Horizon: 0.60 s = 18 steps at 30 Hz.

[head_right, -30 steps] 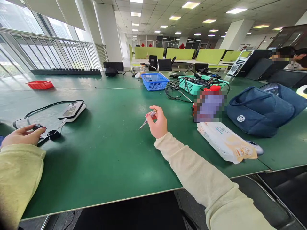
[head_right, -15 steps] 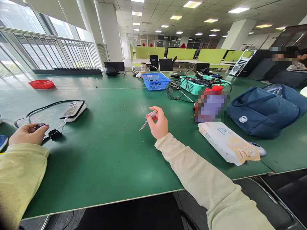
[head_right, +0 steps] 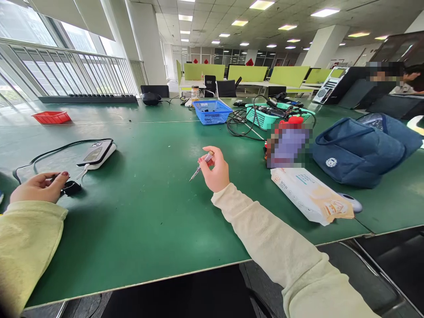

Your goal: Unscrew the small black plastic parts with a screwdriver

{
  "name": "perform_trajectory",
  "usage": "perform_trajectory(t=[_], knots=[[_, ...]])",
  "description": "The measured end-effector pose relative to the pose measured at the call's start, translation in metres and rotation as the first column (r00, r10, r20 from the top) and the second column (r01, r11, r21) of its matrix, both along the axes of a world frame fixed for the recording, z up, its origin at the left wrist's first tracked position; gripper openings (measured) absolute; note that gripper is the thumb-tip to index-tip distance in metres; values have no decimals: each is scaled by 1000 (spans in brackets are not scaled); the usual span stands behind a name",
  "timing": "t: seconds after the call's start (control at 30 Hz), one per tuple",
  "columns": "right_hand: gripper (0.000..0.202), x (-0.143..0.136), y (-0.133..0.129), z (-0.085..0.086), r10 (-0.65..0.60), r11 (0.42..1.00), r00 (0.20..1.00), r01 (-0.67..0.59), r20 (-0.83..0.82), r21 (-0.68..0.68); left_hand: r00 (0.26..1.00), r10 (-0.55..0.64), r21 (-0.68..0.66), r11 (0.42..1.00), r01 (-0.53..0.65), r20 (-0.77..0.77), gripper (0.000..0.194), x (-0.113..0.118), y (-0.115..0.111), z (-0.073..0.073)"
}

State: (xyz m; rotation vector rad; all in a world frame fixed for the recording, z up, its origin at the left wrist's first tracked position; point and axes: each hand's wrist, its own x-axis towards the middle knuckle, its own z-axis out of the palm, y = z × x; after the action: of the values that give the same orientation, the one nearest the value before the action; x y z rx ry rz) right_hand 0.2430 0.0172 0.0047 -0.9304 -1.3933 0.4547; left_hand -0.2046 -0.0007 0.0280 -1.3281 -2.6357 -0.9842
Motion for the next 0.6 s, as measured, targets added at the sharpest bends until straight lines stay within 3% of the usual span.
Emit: perform_trajectory(t=[0.13, 0.3, 0.4, 0.6], knots=[[30, 0, 1, -1, -1, 1000, 1000, 1, -1, -4, 998, 61, -70, 996, -60, 11, 48, 0, -1, 5], [31, -1, 0, 0, 4, 1000, 1000, -4, -2, 2, 999, -10, 89, 996, 7, 31, 49, 17, -11, 8], [31, -1, -1, 0, 2, 1000, 1000, -2, 4, -8, 998, -39, 116, 993, 33, 47, 46, 24, -14, 8], [31, -1, -2, 0, -2, 1000, 1000, 2, 17, -2, 980, -53, 149, 989, 24, 194, 41, 15, -7, 0]])
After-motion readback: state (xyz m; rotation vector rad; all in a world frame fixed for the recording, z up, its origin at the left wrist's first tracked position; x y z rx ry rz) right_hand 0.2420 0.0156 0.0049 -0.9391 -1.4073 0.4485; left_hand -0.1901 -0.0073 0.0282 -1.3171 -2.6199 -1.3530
